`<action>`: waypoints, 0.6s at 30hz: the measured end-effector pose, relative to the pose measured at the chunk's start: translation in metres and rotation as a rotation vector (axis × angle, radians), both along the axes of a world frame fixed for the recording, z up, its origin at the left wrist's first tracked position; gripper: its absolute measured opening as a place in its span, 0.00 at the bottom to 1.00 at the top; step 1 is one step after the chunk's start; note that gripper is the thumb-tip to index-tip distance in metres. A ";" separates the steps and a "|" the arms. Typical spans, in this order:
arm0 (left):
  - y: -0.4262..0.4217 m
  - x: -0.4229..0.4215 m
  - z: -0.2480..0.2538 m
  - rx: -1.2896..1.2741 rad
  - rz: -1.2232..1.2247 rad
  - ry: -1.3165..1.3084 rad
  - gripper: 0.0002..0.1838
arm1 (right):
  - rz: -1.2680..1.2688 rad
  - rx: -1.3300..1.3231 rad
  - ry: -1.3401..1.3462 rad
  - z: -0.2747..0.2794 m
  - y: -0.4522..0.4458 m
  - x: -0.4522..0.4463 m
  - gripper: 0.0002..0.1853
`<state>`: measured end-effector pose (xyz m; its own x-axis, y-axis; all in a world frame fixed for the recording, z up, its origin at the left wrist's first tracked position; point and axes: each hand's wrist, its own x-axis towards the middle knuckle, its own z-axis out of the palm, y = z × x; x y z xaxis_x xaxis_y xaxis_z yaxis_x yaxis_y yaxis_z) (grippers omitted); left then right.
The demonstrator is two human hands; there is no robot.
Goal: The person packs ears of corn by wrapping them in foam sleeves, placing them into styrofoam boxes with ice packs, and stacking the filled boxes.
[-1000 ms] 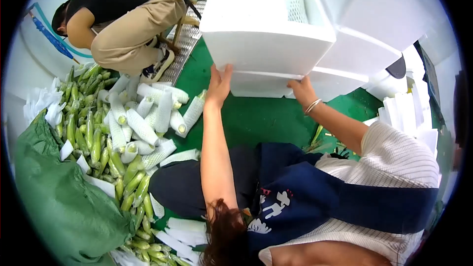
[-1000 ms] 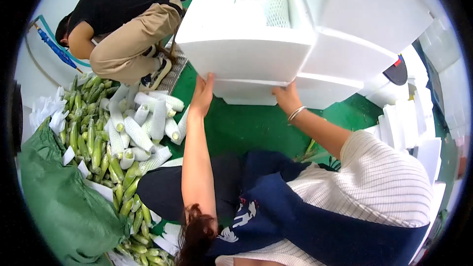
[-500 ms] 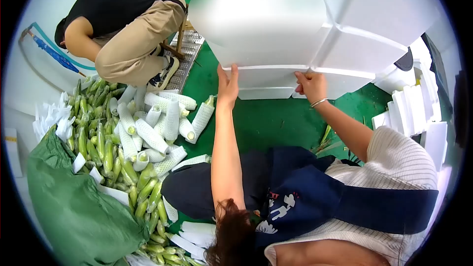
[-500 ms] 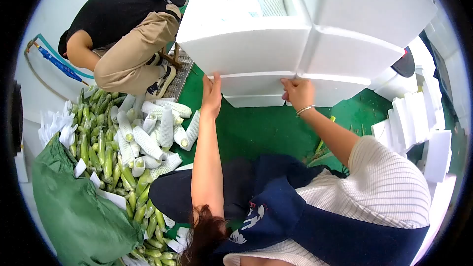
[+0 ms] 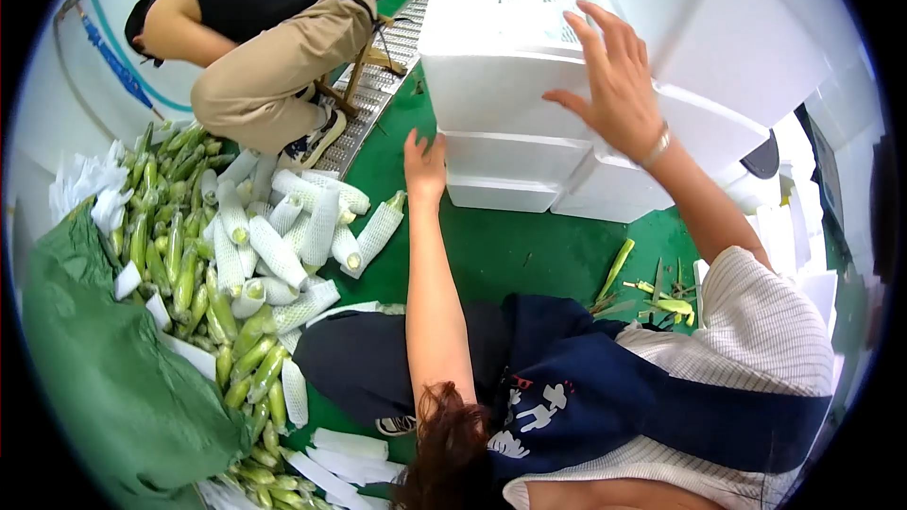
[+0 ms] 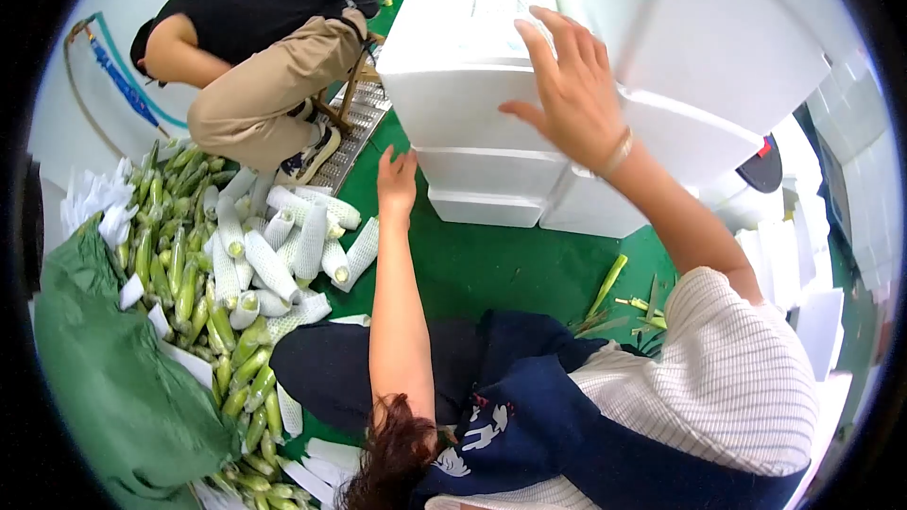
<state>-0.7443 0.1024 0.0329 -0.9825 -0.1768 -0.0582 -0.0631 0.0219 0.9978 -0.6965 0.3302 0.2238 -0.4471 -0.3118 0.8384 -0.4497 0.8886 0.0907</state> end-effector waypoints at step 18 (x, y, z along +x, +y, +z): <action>-0.040 0.622 0.173 -0.544 1.896 0.270 0.12 | 0.062 0.220 -0.391 -0.053 -0.046 -0.107 0.34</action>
